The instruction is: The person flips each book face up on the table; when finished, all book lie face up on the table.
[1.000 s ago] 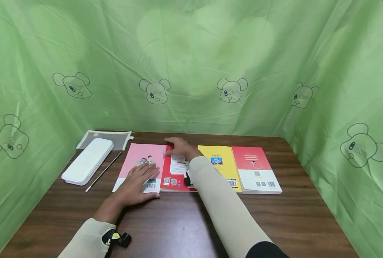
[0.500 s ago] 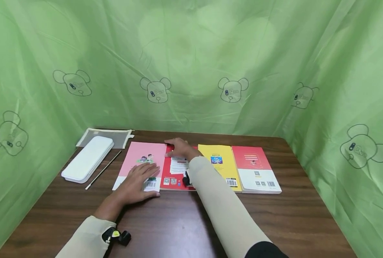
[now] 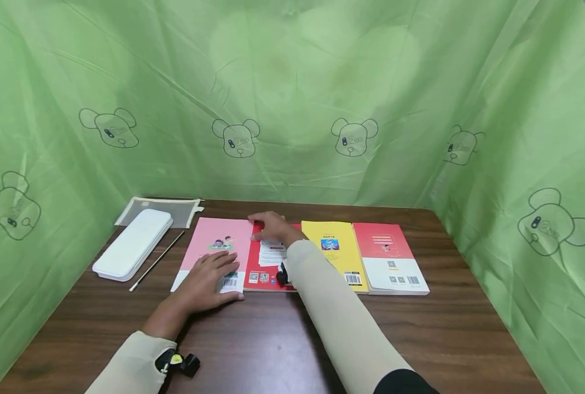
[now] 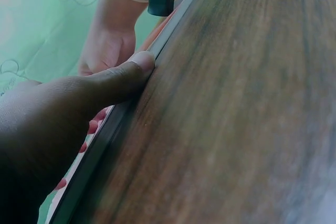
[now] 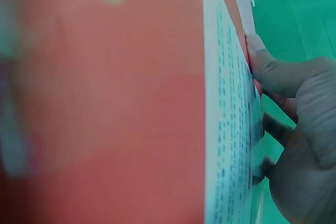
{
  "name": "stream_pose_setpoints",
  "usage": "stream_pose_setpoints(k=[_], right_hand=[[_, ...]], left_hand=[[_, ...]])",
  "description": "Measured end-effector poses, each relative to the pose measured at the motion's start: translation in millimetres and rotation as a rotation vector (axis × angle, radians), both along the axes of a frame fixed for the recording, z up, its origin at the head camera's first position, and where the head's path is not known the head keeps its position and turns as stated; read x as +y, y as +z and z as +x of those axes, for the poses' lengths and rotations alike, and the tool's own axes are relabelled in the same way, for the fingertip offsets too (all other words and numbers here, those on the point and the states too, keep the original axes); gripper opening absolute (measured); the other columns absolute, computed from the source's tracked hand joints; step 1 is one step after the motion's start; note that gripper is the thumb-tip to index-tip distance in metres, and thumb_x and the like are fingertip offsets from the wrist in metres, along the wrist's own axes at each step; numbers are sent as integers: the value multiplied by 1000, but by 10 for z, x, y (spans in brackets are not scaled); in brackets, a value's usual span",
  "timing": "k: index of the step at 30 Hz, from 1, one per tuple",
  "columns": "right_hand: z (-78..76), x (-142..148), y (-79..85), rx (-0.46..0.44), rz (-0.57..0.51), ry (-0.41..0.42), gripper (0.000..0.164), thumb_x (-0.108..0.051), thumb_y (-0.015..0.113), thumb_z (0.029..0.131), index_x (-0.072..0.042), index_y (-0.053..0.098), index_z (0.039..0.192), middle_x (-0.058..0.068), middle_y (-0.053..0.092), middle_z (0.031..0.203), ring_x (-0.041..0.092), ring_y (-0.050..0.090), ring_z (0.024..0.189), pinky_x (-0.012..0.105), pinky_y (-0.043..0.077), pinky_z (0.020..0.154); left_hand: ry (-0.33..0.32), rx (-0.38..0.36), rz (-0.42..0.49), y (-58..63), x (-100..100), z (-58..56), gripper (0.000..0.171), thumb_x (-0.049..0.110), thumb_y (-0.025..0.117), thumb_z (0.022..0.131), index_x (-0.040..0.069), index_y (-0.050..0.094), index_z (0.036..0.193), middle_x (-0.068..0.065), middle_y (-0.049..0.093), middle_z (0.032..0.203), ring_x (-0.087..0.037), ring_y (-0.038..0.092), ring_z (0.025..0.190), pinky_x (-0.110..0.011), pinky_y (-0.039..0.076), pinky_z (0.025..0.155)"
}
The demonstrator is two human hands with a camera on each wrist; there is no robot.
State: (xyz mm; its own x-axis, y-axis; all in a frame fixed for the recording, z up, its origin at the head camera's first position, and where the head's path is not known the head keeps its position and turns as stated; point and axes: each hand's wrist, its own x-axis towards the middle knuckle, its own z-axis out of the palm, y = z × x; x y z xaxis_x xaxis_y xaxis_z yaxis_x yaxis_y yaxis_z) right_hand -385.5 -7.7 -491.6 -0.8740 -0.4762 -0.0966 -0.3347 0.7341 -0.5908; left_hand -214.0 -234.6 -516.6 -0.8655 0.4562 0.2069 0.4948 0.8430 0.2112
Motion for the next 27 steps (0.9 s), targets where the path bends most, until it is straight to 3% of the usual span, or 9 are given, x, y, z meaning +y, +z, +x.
stream_pose_setpoints(k=[10, 16, 23, 27], right_hand=[[40, -28, 9, -70, -112, -39, 67, -20, 86, 96, -27, 61, 158, 5, 60, 159, 26, 54, 143, 46, 53, 118], [23, -13, 22, -83, -193, -6, 65, -15, 84, 97, -20, 61, 157, 9, 59, 160, 27, 54, 146, 45, 49, 124], [-6, -13, 41, -121, -257, -18, 64, -17, 84, 98, -25, 60, 157, 5, 58, 161, 24, 54, 145, 44, 48, 124], [-10, -16, 74, -122, -296, 9, 61, -19, 81, 100, -23, 61, 157, 5, 58, 161, 26, 51, 150, 46, 45, 127]], left_hand=[[-44, 102, 4, 58, 14, 48, 79, 62, 90, 81, 11, 75, 140, -12, 71, 148, -37, 64, 141, -64, 53, 115], [-68, 152, 24, 91, 14, 58, 74, 58, 91, 82, 11, 76, 137, -13, 71, 146, -36, 68, 137, -61, 59, 108], [-97, 238, 51, 120, -9, 65, 67, 51, 92, 84, 9, 78, 133, -14, 72, 144, -36, 72, 131, -57, 62, 102], [-71, 221, 58, 158, -35, 91, 65, 48, 88, 88, 8, 75, 139, -14, 70, 147, -35, 70, 134, -57, 61, 105]])
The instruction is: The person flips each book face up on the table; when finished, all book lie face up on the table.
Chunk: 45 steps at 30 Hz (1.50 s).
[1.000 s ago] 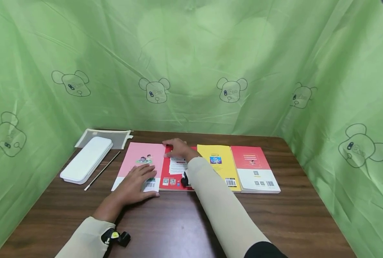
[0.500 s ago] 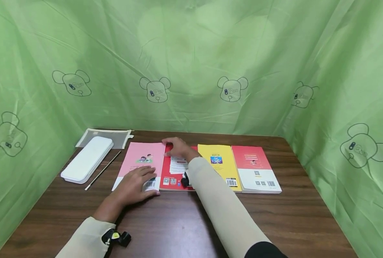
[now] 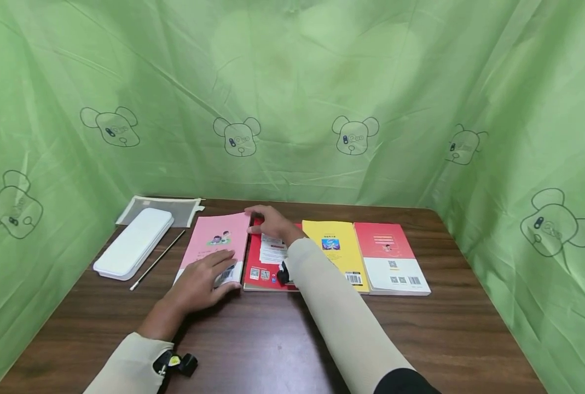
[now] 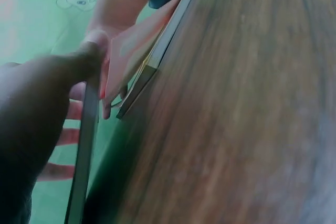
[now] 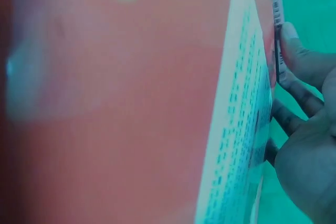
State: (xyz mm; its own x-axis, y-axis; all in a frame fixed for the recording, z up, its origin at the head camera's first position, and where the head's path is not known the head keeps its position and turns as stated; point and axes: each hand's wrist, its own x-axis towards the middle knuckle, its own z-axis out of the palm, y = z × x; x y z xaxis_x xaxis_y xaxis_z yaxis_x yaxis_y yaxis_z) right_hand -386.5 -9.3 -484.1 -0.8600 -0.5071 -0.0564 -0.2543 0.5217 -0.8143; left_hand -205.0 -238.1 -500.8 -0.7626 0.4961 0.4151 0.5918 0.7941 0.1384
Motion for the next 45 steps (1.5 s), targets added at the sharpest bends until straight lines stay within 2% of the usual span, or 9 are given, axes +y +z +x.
stream_pose_setpoints(k=[7, 14, 22, 24, 27, 29, 32, 38, 45], right_hand=[[-9, 10, 60, -41, -135, 34, 58, -12, 78, 102, -13, 59, 157, 7, 59, 161, 30, 48, 158, 46, 44, 128], [-22, 14, 176, -113, -304, 32, 60, -7, 76, 102, -10, 56, 158, 8, 60, 161, 27, 47, 160, 45, 51, 122], [-43, 22, 238, -106, -358, 10, 57, -12, 76, 103, -16, 58, 157, 5, 57, 165, 24, 47, 160, 44, 53, 121], [-44, 18, 257, -102, -382, 7, 56, -13, 77, 103, -18, 59, 156, 4, 58, 164, 24, 52, 156, 42, 54, 119], [-28, 7, 294, -110, -429, 1, 54, -12, 77, 103, -21, 61, 154, 4, 59, 162, 26, 59, 150, 39, 58, 115], [-12, -4, 320, -121, -465, -7, 53, -10, 77, 102, -22, 63, 152, 5, 60, 161, 27, 61, 148, 38, 59, 112], [10, -6, 360, -121, -487, -10, 56, -9, 77, 102, -22, 62, 154, 6, 58, 163, 29, 59, 150, 38, 60, 111], [23, -25, 377, -100, -490, 9, 68, -11, 76, 103, -19, 48, 165, 11, 50, 169, 31, 53, 155, 40, 56, 117], [20, -57, 385, -48, -507, 17, 69, -14, 77, 103, -14, 48, 165, 16, 55, 164, 37, 54, 154, 42, 56, 117]], left_hand=[[-26, 34, 33, 44, -26, 16, 65, 41, 84, 93, 6, 68, 146, -17, 69, 149, -37, 69, 136, -57, 61, 106], [-74, 77, 96, 100, -34, 1, 65, 51, 65, 107, 4, 62, 152, -18, 67, 151, -37, 67, 138, -57, 57, 111], [-46, 11, 165, 186, 36, 51, 71, 25, 81, 97, 7, 53, 160, -16, 60, 160, -37, 60, 146, -58, 52, 117], [-37, -14, 193, 206, 48, 57, 72, 22, 80, 99, 10, 50, 163, -15, 58, 162, -37, 58, 148, -50, 49, 123], [-48, -30, 246, 227, 58, 63, 69, 18, 75, 102, 11, 47, 165, -16, 55, 164, -38, 55, 149, -28, 36, 131], [-65, -30, 281, 238, 62, 67, 69, 15, 73, 103, 11, 46, 166, -17, 53, 164, -40, 54, 148, -14, 23, 130], [-101, -13, 338, 248, 81, 62, 69, 9, 73, 102, 9, 46, 165, -19, 53, 163, -43, 54, 146, -6, 15, 127], [-165, 51, 447, 249, 127, 45, 62, -1, 71, 100, 3, 52, 159, -23, 58, 156, -45, 58, 141, -9, 22, 129], [-195, 105, 525, 260, 157, 28, 54, -4, 67, 102, -3, 56, 155, -26, 60, 153, -33, 59, 144, -12, 27, 129]])
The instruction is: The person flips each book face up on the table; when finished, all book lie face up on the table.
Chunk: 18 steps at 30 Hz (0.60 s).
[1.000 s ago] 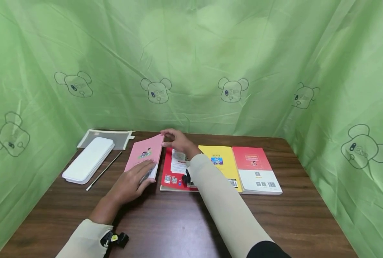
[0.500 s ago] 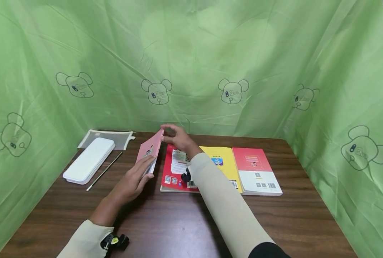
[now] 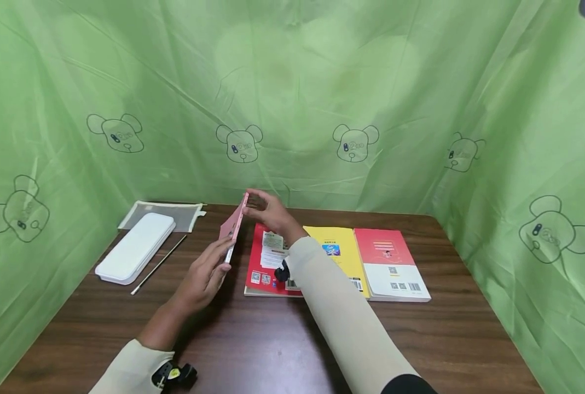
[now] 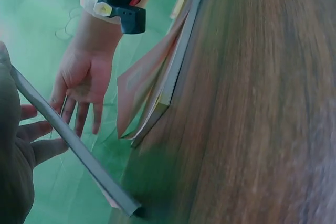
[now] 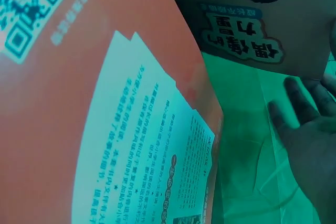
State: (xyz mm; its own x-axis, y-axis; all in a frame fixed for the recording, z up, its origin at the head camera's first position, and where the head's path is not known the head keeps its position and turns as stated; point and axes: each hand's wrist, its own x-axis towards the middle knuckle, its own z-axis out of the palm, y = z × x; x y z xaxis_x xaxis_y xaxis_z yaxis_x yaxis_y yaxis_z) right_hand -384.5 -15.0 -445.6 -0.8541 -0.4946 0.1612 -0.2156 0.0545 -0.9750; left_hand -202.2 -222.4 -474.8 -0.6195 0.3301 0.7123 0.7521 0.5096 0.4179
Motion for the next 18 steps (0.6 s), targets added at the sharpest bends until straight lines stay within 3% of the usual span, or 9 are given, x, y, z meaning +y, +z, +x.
stream_pose_setpoints(k=[7, 13, 18], right_hand=[[17, -38, 32, 4, -43, 19, 68, -15, 76, 104, -20, 48, 166, 10, 49, 169, 43, 50, 155, 45, 55, 118], [49, -34, 82, 41, -30, 28, 71, -16, 78, 102, -25, 48, 166, 8, 51, 168, 38, 52, 155, 45, 57, 116], [75, -15, 112, 74, -4, 17, 71, -20, 80, 102, -27, 49, 166, 12, 55, 164, 36, 55, 151, 45, 59, 112]], left_hand=[[-12, -31, 54, 11, 4, 38, 53, -4, 66, 103, -2, 56, 154, -26, 58, 155, -22, 56, 148, -13, 32, 127], [-45, -79, 100, 37, 35, 57, 56, -11, 64, 101, -4, 53, 156, -26, 54, 160, -6, 50, 150, -11, 40, 120], [-62, -99, 140, 49, 62, 71, 56, -13, 62, 101, -4, 53, 156, -29, 52, 160, -4, 50, 149, -11, 44, 116]])
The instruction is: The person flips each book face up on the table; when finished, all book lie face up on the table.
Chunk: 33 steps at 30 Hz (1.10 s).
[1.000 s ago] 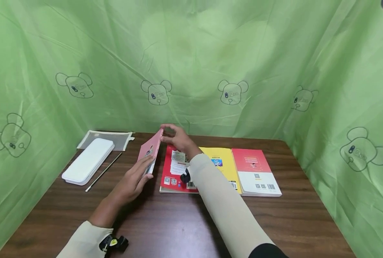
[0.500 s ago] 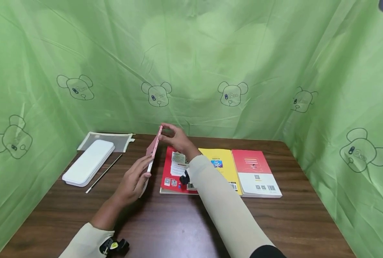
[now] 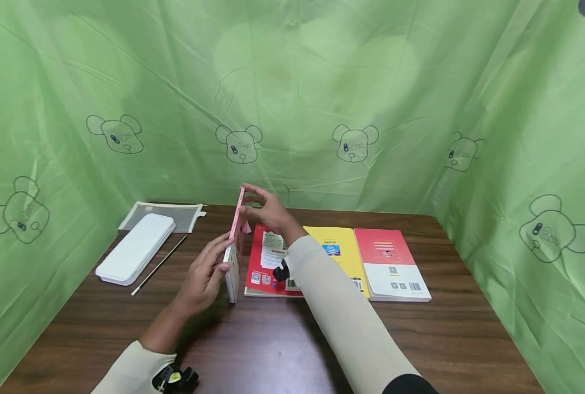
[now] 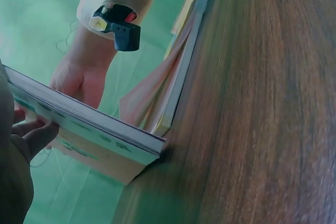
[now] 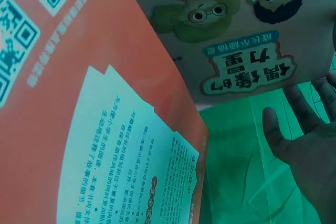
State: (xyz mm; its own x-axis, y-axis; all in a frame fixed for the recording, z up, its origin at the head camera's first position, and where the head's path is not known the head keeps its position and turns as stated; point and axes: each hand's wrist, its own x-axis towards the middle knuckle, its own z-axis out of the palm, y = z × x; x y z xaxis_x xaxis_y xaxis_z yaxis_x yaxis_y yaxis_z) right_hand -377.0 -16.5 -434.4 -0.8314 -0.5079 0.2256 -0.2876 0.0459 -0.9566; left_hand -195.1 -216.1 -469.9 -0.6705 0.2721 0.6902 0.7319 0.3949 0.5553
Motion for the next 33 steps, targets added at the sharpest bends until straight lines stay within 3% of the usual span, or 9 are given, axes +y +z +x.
stream_pose_setpoints(k=[4, 9, 14, 17, 21, 26, 33], right_hand=[[16, 4, 16, 16, 39, -28, 72, -28, 82, 101, -31, 50, 165, 8, 60, 159, 34, 56, 149, 47, 58, 112], [18, -22, 48, 46, 73, -54, 73, -33, 83, 100, -30, 50, 165, 7, 62, 157, 31, 57, 147, 49, 56, 114], [16, -48, 61, 52, 94, -57, 72, -32, 83, 100, -29, 51, 164, 11, 64, 152, 28, 59, 143, 40, 59, 106], [3, -65, 61, 56, 98, -51, 71, -30, 82, 100, -27, 51, 165, 14, 64, 151, 31, 59, 142, 41, 62, 101], [-20, -95, 45, 82, 118, -57, 71, -29, 81, 102, -25, 50, 165, 14, 63, 154, 31, 59, 144, 46, 57, 111], [-28, -144, 31, 105, 146, -39, 72, -30, 79, 103, -24, 47, 167, 10, 60, 161, 28, 56, 150, 48, 50, 121], [1, -187, 51, 78, 138, 8, 78, -28, 81, 101, -22, 43, 169, 9, 52, 169, 33, 54, 153, 47, 54, 118]], left_hand=[[-6, 5, 34, 12, 19, 12, 53, -10, 62, 103, -6, 53, 155, -32, 51, 159, -10, 51, 150, -13, 41, 121], [-23, -17, 82, -6, 31, 2, 52, -10, 60, 104, -8, 50, 155, -34, 48, 159, -5, 46, 153, -13, 41, 121], [-40, -18, 115, -56, 27, -21, 50, -6, 58, 107, -8, 48, 156, -36, 46, 160, -7, 41, 157, -11, 42, 119], [-46, -36, 124, -64, 23, -25, 50, -5, 57, 108, -8, 47, 156, -35, 45, 161, -6, 40, 157, -11, 42, 118], [-69, -67, 136, -51, -6, -30, 51, -9, 57, 106, -9, 46, 156, -34, 41, 164, -6, 42, 157, -13, 43, 119], [-72, -56, 109, -25, -106, -32, 55, -17, 58, 101, -9, 48, 155, -32, 42, 166, -7, 51, 153, -16, 45, 119], [11, 27, -30, 60, -288, -10, 67, -17, 74, 90, -4, 56, 153, -27, 52, 163, -6, 51, 151, -14, 44, 119]])
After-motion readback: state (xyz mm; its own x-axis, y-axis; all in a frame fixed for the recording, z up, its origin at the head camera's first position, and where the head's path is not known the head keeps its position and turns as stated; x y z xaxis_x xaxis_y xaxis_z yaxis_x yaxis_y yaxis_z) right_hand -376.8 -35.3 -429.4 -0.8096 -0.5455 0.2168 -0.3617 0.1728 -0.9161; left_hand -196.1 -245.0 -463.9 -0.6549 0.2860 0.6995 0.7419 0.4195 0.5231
